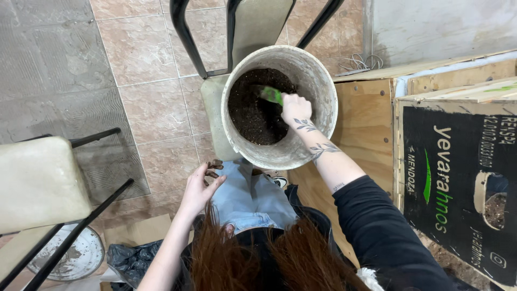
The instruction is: The person uses a small green shovel to scoop soil from a large white bucket and fill a small black plastic pot placed on a workbench. They then level the soil by hand, press it down, and place the pot on a shelf among other potted plants.
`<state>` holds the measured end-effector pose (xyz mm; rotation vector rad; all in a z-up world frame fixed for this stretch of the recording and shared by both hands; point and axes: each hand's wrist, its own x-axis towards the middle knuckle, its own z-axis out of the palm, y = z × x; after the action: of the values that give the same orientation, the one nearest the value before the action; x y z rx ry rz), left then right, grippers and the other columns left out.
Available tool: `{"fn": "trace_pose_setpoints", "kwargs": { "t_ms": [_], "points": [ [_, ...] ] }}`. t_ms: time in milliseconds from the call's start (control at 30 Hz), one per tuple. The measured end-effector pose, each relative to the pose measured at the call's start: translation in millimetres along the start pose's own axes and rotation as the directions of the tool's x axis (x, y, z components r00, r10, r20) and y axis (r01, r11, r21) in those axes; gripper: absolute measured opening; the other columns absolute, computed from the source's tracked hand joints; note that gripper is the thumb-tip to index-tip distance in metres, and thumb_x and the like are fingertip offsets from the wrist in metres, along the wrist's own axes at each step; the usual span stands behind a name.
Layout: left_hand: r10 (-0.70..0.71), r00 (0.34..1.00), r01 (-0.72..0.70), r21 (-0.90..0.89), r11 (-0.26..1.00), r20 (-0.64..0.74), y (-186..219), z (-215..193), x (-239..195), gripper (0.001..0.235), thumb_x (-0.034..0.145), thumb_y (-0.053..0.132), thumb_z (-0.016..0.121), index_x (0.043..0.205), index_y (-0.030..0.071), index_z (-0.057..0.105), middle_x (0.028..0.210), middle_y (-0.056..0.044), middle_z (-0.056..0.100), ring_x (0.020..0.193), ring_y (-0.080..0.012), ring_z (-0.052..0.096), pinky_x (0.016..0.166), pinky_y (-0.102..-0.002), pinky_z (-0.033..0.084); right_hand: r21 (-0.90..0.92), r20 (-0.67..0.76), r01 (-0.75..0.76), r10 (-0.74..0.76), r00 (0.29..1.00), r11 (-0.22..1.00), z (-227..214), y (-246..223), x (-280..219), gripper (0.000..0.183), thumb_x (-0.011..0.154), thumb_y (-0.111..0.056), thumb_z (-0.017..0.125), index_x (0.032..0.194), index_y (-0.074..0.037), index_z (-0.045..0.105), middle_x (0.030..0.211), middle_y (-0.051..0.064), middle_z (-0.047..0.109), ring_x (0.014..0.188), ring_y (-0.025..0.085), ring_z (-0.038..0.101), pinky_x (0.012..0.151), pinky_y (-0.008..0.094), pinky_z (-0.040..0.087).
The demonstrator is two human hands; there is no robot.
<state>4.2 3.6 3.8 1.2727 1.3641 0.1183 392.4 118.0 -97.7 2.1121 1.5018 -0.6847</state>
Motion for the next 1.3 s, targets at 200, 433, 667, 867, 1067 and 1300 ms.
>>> {"fn": "trace_pose_setpoints", "kwargs": {
  "t_ms": [200, 433, 667, 867, 1067, 1300],
  "points": [
    [0.073, 0.996, -0.076, -0.059, 0.995, -0.042, 54.3, 6.2, 41.8, 0.066, 0.114, 0.042, 0.060, 0.168, 0.006, 0.047, 0.146, -0.025, 0.072, 0.124, -0.0473, 0.074, 0.103, -0.060, 0.060, 0.095, 0.031, -0.099, 0.096, 0.995, 0.991, 17.4, 8.3, 59.1, 0.048, 0.103, -0.021, 0.068, 0.151, -0.020, 0.068, 0.130, 0.022, 0.078, 0.121, 0.046, 0.077, 0.101, 0.060, 0.062],
    [0.067, 0.997, -0.070, -0.117, 0.991, -0.036, 72.4, 31.3, 58.6, 0.060, 0.116, 0.046, 0.055, 0.151, -0.003, 0.060, 0.138, -0.030, 0.075, 0.133, -0.0505, 0.069, 0.106, -0.061, 0.060, 0.238, 0.069, -0.140, 0.127, 0.990, 0.961, 40.8, -18.3, 36.7, 0.038, 0.112, -0.032, 0.060, 0.145, -0.016, 0.073, 0.125, 0.019, 0.083, 0.123, 0.040, 0.079, 0.105, 0.054, 0.063],
    [0.131, 0.991, -0.132, -0.039, 0.990, -0.040, 62.3, 39.9, 66.7, 0.047, 0.118, 0.040, 0.052, 0.141, 0.001, 0.062, 0.135, -0.030, 0.076, 0.132, -0.0559, 0.066, 0.110, -0.068, 0.054, 0.289, 0.078, 0.095, -0.122, 0.989, 0.953, 79.5, -31.7, 9.5, 0.041, 0.111, -0.026, 0.060, 0.144, -0.003, 0.069, 0.124, 0.025, 0.081, 0.117, 0.047, 0.079, 0.099, 0.060, 0.066],
    [0.170, 0.984, -0.169, 0.030, 0.985, -0.057, 89.6, 31.1, 49.5, 0.048, 0.119, 0.036, 0.048, 0.139, -0.007, 0.057, 0.131, -0.038, 0.073, 0.129, -0.0613, 0.065, 0.109, -0.072, 0.050, 0.520, 0.092, 0.057, -0.122, 0.988, 0.852, 119.1, -47.7, 12.5, 0.037, 0.107, -0.024, 0.062, 0.134, -0.003, 0.076, 0.119, 0.029, 0.081, 0.116, 0.051, 0.077, 0.096, 0.061, 0.066],
    [0.083, 0.996, -0.082, 0.044, 0.996, -0.020, 78.7, 36.7, 53.9, 0.048, 0.119, 0.041, 0.049, 0.145, 0.002, 0.057, 0.139, -0.028, 0.075, 0.133, -0.0547, 0.065, 0.110, -0.071, 0.051, 0.742, 0.140, -0.066, -0.057, 0.989, 0.667, 105.1, -50.8, -2.3, 0.035, 0.102, -0.035, 0.068, 0.125, -0.012, 0.081, 0.090, 0.019, 0.078, 0.085, 0.035, 0.076, 0.078, 0.049, 0.063],
    [0.028, 1.000, -0.028, 0.054, 0.998, -0.003, 98.4, 23.5, 44.4, 0.047, 0.118, 0.048, 0.048, 0.137, 0.007, 0.061, 0.143, -0.025, 0.074, 0.137, -0.0537, 0.064, 0.111, -0.072, 0.051, 0.890, 0.164, -0.121, -0.060, 0.985, 0.440, 75.1, -33.6, -23.1, 0.046, 0.102, -0.029, 0.070, 0.139, -0.003, 0.074, 0.079, 0.018, 0.078, 0.054, 0.019, 0.071, 0.034, 0.030, 0.059]
  ]
}}
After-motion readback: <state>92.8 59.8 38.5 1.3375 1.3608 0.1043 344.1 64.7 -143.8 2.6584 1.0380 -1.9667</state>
